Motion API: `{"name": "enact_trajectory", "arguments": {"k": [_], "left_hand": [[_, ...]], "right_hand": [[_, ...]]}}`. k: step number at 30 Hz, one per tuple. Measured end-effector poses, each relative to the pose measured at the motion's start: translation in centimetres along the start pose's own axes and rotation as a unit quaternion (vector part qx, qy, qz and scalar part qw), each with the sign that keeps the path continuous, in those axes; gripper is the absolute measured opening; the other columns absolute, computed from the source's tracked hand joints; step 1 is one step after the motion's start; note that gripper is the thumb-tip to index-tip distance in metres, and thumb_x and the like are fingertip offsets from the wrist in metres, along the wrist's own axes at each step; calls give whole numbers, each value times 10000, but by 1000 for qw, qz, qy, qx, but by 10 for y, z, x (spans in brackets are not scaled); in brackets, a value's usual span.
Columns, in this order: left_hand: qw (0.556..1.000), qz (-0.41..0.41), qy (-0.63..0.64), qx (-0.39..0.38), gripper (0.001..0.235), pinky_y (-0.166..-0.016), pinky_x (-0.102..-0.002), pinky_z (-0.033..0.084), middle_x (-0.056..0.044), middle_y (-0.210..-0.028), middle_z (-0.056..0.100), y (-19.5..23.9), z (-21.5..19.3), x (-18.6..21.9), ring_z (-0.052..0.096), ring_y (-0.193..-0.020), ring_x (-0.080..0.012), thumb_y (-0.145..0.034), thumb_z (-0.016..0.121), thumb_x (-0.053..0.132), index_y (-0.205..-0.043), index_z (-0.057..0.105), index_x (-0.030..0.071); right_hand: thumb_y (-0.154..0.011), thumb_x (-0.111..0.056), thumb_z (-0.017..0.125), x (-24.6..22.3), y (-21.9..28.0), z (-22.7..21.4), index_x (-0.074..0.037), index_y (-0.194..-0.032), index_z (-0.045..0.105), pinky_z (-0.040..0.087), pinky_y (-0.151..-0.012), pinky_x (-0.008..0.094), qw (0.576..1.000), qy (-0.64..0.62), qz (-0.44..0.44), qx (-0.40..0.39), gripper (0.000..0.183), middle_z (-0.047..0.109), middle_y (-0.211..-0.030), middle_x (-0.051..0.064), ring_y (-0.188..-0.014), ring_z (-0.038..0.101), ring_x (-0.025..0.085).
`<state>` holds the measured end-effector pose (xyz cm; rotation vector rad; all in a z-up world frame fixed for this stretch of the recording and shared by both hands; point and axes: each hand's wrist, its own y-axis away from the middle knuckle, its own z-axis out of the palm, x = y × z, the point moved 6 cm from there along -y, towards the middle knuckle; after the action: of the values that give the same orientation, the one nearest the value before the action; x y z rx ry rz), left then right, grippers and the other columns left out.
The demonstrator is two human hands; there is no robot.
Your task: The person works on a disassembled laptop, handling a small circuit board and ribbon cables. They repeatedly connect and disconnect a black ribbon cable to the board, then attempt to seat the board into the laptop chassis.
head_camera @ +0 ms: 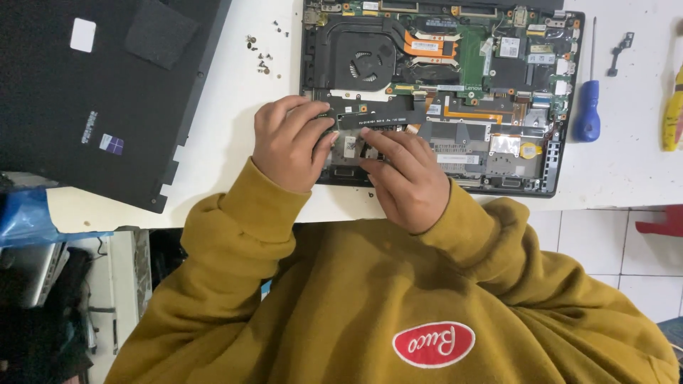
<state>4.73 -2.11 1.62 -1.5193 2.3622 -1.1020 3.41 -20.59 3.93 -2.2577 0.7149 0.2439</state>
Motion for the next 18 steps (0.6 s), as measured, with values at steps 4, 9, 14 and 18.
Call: {"name": "enact_trajectory", "arguments": {"k": [4,9,14,18], "left_hand": [[1000,-5,1,-12,121,-968,-490,415,-15,-1133,698,0,1,0,585,-1147,-257,-1003,706,223,-978,745,111],[1000,-3,-13,-27,118,-965,-509,427,-22,-1142,699,0,3,0,583,-1159,-263,-1004,714,215,-977,752,107],[998,-8,-32,-45,129,-967,-526,447,-35,-1133,707,-4,0,5,583,-1165,-264,-1001,729,224,-972,761,102],[997,-1,-58,-54,157,-973,-532,468,-47,-1124,719,-6,0,6,594,-1165,-262,-1005,740,243,-969,765,92]], "right_hand": [[-985,-59,578,0,0,-1,-35,-1067,729,508,-963,523,1000,-11,-2,0,173,665,-1297,192,-1123,651,392],[-977,-45,587,-1,-1,0,-35,-1060,733,517,-964,528,1000,2,5,-7,168,667,-1308,197,-1125,656,394],[-968,-50,618,-1,-4,2,-33,-1076,729,515,-966,542,1000,18,-4,-18,155,672,-1301,195,-1143,655,393],[-965,-67,632,-2,0,9,-50,-1099,729,508,-981,545,999,36,-10,-18,166,688,-1280,175,-1163,653,380]]}}
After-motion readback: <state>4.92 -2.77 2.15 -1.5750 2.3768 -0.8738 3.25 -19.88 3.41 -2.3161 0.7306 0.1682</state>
